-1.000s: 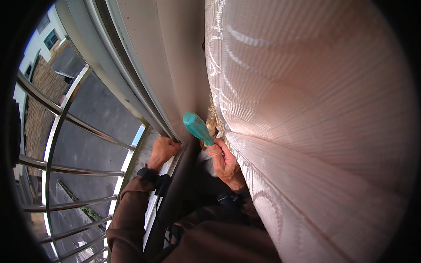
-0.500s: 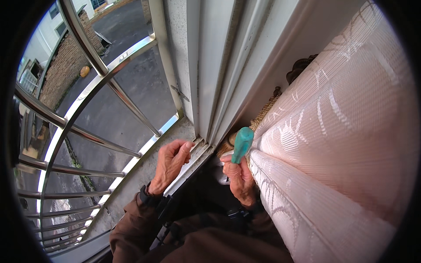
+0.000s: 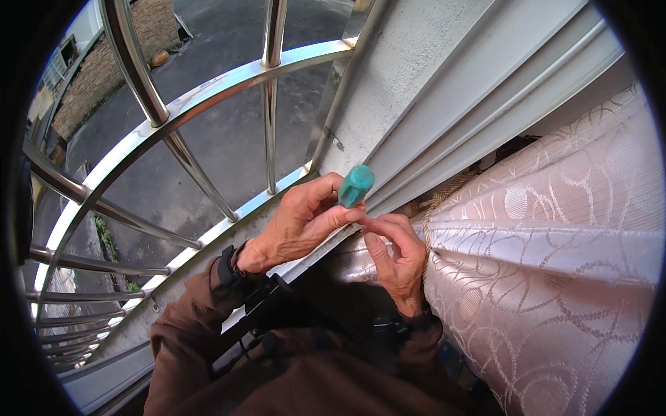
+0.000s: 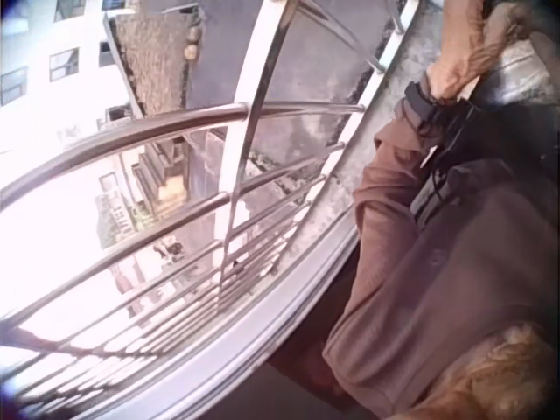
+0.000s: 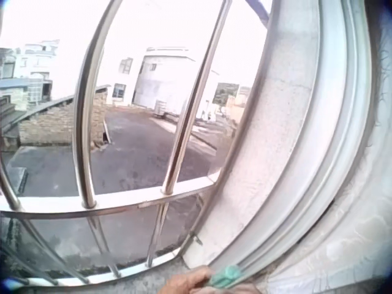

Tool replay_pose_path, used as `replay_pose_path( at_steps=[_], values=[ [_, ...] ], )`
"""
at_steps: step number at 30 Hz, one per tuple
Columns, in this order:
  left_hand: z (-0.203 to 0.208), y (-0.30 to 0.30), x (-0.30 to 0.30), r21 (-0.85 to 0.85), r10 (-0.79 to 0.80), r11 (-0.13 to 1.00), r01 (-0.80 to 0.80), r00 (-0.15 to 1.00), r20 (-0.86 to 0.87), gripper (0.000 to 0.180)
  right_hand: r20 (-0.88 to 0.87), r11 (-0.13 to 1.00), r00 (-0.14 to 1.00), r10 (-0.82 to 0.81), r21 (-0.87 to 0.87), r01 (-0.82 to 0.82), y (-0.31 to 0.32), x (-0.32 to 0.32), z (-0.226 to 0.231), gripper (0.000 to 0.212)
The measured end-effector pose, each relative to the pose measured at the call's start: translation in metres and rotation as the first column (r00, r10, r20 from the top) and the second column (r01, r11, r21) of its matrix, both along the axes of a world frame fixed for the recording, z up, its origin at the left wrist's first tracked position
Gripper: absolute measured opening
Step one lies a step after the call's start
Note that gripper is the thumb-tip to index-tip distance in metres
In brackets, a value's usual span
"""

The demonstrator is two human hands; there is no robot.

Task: Cleaning the window track and frame using a screwdriver and a cloth.

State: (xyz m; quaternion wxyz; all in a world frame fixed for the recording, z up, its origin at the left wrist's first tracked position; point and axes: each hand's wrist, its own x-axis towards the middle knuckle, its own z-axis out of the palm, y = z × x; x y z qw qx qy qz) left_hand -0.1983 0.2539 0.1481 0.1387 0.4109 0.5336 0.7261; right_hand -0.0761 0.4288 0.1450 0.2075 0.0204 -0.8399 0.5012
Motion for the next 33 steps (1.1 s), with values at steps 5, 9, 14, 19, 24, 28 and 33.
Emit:
replay_pose_path(
  at_steps=[5, 9, 14, 19, 24, 28, 33],
  values=[
    [-0.016, 0.012, 0.005, 0.012, -0.037, 0.999, 0.039, 0.99, -0.134, 0.028, -0.375, 0.998, 0.926, -0.036, -0.063, 0.013, -0.023, -0.012, 0.039, 0.032],
    [-0.029, 0.036, 0.026, 0.003, -0.086, 0.996, 0.088, 0.976, -0.199, 0.024, -0.362, 0.997, 0.93, 0.06, -0.024, -0.073, -0.035, -0.035, 0.061, 0.034],
    [-0.046, 0.065, 0.068, 0.165, 0.312, 0.94, -0.298, 0.948, -0.066, 0.016, -0.323, 0.966, 0.927, 0.192, -0.106, -0.237, -0.022, -0.026, 0.047, 0.038],
    [-0.042, 0.077, 0.072, 0.192, 0.482, 0.863, -0.468, 0.876, -0.031, 0.02, -0.303, 0.882, 0.866, 0.398, -0.134, -0.453, -0.022, -0.04, 0.07, 0.038],
    [-0.051, 0.086, 0.055, 0.201, 0.551, 0.819, -0.537, 0.835, -0.015, 0.022, -0.246, 0.932, 0.917, 0.315, -0.103, -0.347, -0.021, -0.046, 0.068, 0.03],
    [-0.052, 0.094, 0.055, 0.23, 0.534, 0.815, -0.532, 0.843, 0.062, 0.022, -0.229, 0.938, 0.919, 0.322, -0.054, -0.342, -0.023, -0.053, 0.07, 0.032],
    [-0.053, 0.098, 0.052, 0.224, 0.505, 0.822, -0.524, 0.852, 0.139, 0.02, -0.153, 0.982, 0.972, 0.176, -0.041, -0.185, -0.026, -0.06, 0.07, 0.033]
  ],
)
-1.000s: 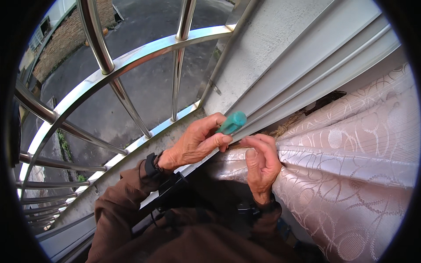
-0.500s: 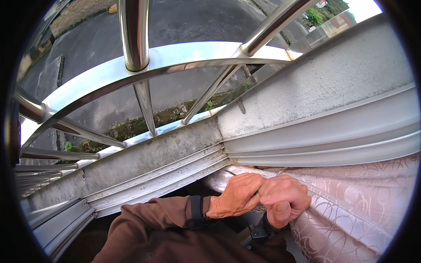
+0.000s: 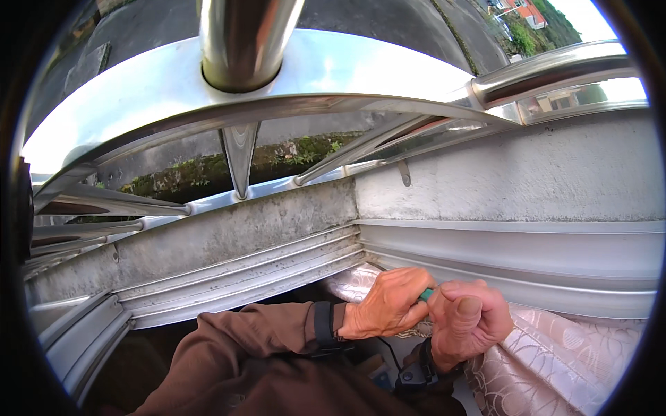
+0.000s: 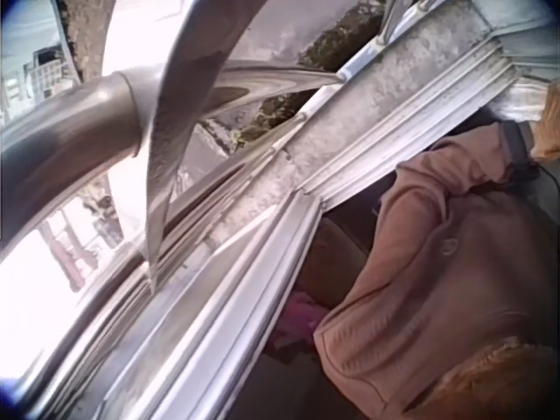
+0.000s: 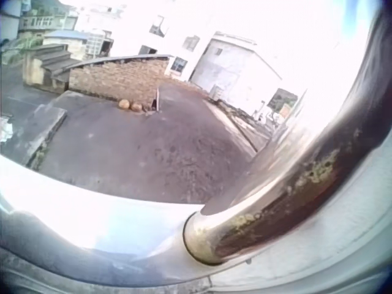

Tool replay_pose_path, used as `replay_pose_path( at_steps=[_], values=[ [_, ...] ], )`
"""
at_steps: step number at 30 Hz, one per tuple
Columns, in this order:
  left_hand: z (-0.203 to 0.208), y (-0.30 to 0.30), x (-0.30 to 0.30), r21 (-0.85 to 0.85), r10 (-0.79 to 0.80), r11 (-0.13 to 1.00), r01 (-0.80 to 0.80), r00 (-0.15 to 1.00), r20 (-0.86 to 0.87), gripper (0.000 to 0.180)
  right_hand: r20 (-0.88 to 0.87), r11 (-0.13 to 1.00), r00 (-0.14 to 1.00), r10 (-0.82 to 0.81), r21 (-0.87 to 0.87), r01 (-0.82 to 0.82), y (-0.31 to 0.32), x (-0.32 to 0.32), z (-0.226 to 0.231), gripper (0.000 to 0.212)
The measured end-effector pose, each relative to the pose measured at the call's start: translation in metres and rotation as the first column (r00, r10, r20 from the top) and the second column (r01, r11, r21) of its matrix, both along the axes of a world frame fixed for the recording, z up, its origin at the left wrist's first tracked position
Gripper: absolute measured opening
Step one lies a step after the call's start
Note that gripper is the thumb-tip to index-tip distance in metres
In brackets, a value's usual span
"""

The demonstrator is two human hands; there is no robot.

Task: Cleaning the window track and frame using a screwdriver and a cloth.

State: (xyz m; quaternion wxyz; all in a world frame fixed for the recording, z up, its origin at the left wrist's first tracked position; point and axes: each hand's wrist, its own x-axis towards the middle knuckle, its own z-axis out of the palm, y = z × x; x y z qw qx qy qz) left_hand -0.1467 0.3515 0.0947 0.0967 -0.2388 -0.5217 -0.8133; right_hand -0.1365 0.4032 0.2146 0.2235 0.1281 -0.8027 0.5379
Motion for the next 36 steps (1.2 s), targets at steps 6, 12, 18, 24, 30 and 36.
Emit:
replay_pose_path(
  at_steps=[6, 12, 18, 24, 30, 36],
  values=[
    [-0.001, 0.001, -0.001, 0.019, 0.034, 0.999, -0.034, 0.999, 0.015, 0.02, 0.072, 0.999, 0.997, -0.024, 0.044, 0.021, 0.0, -0.006, 0.001, 0.033],
    [-0.005, 0.003, 0.001, 0.022, 0.065, 0.998, -0.065, 0.998, 0.007, 0.025, 0.097, 0.99, 0.994, 0.052, 0.127, -0.064, 0.0, -0.011, 0.003, 0.032],
    [-0.007, 0.002, 0.0, 0.028, 0.049, 0.998, -0.05, 0.998, 0.031, 0.023, 0.156, 0.995, 0.988, -0.018, 0.098, 0.002, -0.008, -0.016, 0.003, 0.029],
    [-0.006, 0.003, -0.003, 0.014, 0.012, 1.0, -0.013, 0.996, 0.084, 0.023, 0.269, 0.991, 0.955, -0.125, 0.089, 0.104, -0.014, -0.029, 0.008, 0.026],
    [-0.006, 0.001, -0.009, 0.018, -0.01, 1.0, 0.008, 0.992, 0.129, 0.022, 0.312, 0.979, 0.928, -0.204, 0.056, 0.196, -0.028, -0.04, 0.005, 0.027],
    [-0.009, -0.002, -0.008, 0.028, -0.006, 1.0, 0.002, 0.992, 0.123, 0.022, 0.351, 0.98, 0.919, -0.182, -0.006, 0.197, -0.031, -0.039, 0.004, 0.027]
  ],
)
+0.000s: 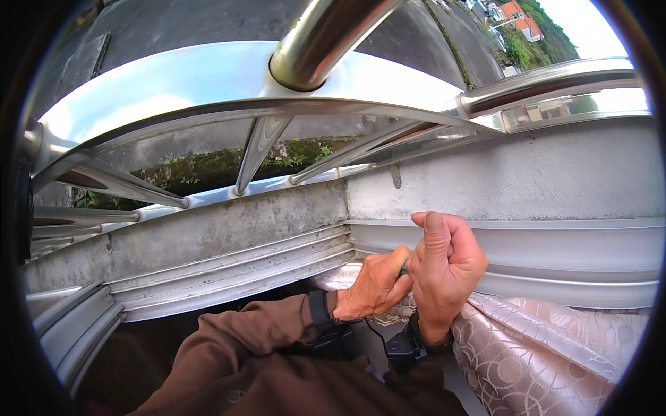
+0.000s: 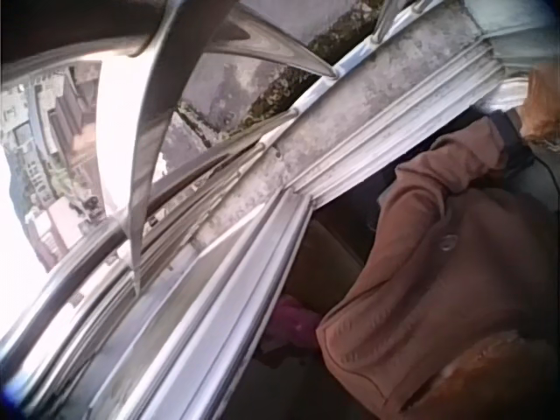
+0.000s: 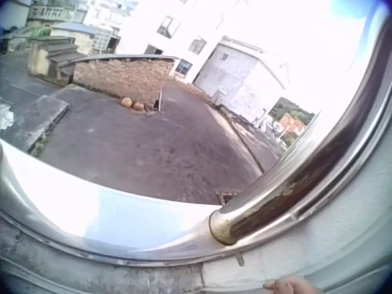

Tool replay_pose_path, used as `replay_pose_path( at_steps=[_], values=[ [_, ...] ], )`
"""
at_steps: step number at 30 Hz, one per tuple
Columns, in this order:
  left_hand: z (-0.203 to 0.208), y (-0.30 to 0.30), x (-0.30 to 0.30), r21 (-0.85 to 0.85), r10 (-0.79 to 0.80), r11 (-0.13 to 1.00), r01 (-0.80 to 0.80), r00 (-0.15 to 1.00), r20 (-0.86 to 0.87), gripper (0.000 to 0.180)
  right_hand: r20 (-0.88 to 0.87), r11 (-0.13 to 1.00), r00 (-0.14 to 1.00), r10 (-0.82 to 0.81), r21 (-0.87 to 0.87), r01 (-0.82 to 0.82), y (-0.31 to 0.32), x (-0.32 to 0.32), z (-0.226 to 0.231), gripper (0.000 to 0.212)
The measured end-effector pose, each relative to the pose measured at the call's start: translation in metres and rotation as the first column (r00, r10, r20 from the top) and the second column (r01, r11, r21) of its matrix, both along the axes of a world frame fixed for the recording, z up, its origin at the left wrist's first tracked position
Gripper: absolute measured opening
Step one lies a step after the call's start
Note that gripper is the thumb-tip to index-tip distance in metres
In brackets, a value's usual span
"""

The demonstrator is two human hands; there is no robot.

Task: Cleaning the window track and frame using a screwdriver and a cloth.

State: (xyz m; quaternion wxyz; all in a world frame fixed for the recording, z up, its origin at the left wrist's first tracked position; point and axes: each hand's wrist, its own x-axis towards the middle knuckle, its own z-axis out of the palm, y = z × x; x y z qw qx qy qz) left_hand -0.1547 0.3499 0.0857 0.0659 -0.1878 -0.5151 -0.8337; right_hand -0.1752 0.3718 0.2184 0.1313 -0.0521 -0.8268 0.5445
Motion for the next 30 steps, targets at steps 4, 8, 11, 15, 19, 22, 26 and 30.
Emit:
replay_pose_path(
  at_steps=[4, 8, 11, 15, 19, 22, 26, 30],
  values=[
    [-0.007, 0.01, 0.006, 0.041, 0.062, 0.997, -0.061, 0.997, -0.035, 0.021, -0.094, 0.997, 0.995, 0.012, 0.083, -0.004, 0.004, 0.012, -0.005, 0.025],
    [-0.025, 0.009, 0.019, 0.04, 0.114, 0.993, -0.109, 0.98, -0.165, 0.021, -0.215, 0.988, 0.97, 0.11, 0.126, -0.084, 0.008, 0.049, -0.026, 0.023],
    [-0.05, 0.0, 0.019, 0.047, 0.096, 0.995, -0.085, 0.947, -0.307, 0.021, -0.237, 0.919, 0.943, 0.235, 0.371, -0.136, 0.025, 0.068, -0.051, 0.023],
    [-0.017, 0.005, 0.038, 0.004, 0.069, 0.998, -0.07, 0.97, -0.234, 0.024, -0.374, 0.966, 0.898, 0.232, 0.193, -0.17, 0.022, 0.07, -0.03, 0.025],
    [0.016, -0.003, 0.028, 0.004, 0.077, 0.997, -0.077, 0.99, -0.115, 0.023, -0.393, 0.98, 0.903, 0.173, 0.157, -0.12, 0.013, 0.048, -0.011, 0.03],
    [0.018, -0.005, 0.022, 0.02, 0.1, 0.995, -0.098, 0.99, -0.096, 0.024, -0.278, 0.991, 0.954, 0.11, 0.1, -0.085, 0.007, 0.038, -0.005, 0.025],
    [0.013, 0.009, 0.019, -0.007, 0.076, 0.997, -0.077, 0.995, -0.066, 0.022, -0.201, 0.995, 0.977, 0.065, 0.092, -0.047, 0.011, 0.032, 0.002, 0.026],
    [0.014, 0.015, 0.012, -0.025, 0.112, 0.993, -0.113, 0.992, -0.051, 0.021, -0.156, 0.998, 0.988, 0.022, 0.061, -0.012, 0.012, 0.018, 0.007, 0.029]
  ],
)
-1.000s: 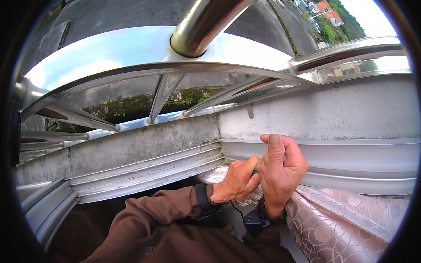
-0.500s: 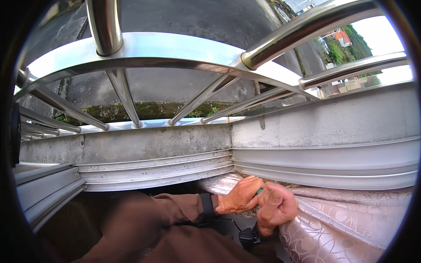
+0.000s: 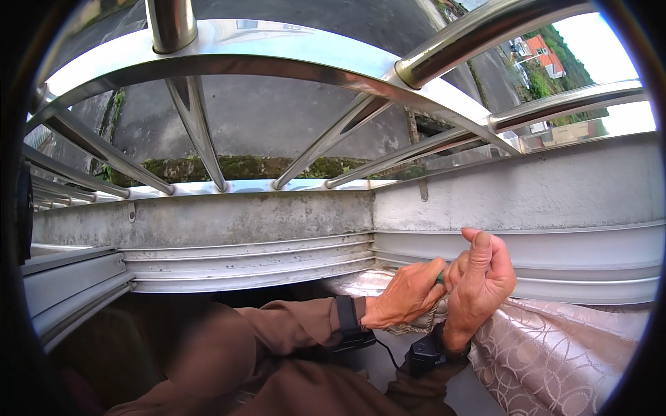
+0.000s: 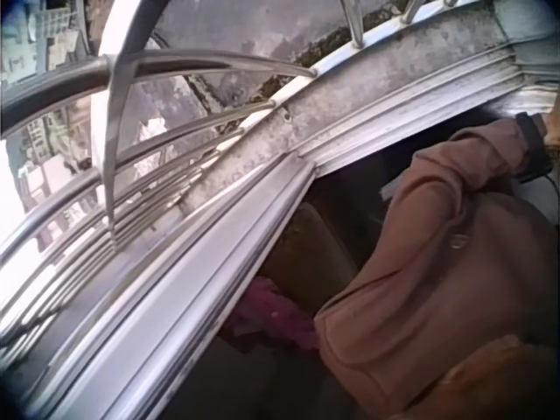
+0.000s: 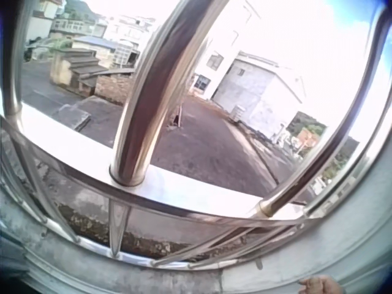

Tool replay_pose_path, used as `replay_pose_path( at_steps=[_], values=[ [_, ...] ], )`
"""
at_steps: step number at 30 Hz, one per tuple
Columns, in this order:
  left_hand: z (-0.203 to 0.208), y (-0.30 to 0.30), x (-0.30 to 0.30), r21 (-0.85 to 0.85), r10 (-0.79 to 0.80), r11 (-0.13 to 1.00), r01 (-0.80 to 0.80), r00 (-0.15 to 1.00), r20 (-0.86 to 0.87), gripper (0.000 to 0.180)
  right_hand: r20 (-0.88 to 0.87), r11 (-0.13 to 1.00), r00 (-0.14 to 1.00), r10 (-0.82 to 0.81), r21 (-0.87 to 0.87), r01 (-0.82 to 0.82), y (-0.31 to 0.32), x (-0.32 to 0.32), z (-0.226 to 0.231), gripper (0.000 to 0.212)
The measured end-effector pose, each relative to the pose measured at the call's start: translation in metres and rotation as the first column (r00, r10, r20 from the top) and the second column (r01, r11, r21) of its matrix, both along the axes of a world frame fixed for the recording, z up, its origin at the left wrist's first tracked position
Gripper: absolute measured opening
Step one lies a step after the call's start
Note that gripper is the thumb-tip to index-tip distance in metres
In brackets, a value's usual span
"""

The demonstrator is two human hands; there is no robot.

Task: Cleaning the window track and frame using a screwdriver and a cloth.

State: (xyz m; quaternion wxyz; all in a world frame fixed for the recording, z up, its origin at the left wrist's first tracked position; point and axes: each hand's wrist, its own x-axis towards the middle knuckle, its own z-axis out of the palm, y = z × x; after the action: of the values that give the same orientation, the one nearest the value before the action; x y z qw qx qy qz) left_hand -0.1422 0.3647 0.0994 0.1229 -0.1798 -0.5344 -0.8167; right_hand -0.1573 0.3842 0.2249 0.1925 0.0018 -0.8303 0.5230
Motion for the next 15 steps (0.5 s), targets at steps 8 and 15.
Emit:
replay_pose_path(
  at_steps=[8, 15],
  values=[
    [0.001, 0.003, -0.003, 0.018, 0.08, 0.997, -0.08, 0.997, -0.009, 0.022, 0.017, 0.994, 0.995, 0.098, 0.04, -0.098, 0.009, -0.005, -0.001, 0.031],
    [-0.002, 0.004, -0.009, 0.007, 0.083, 0.996, -0.084, 0.993, 0.083, 0.021, 0.202, 1.0, 0.979, 0.007, 0.023, -0.012, -0.004, -0.025, 0.002, 0.03]
  ],
)
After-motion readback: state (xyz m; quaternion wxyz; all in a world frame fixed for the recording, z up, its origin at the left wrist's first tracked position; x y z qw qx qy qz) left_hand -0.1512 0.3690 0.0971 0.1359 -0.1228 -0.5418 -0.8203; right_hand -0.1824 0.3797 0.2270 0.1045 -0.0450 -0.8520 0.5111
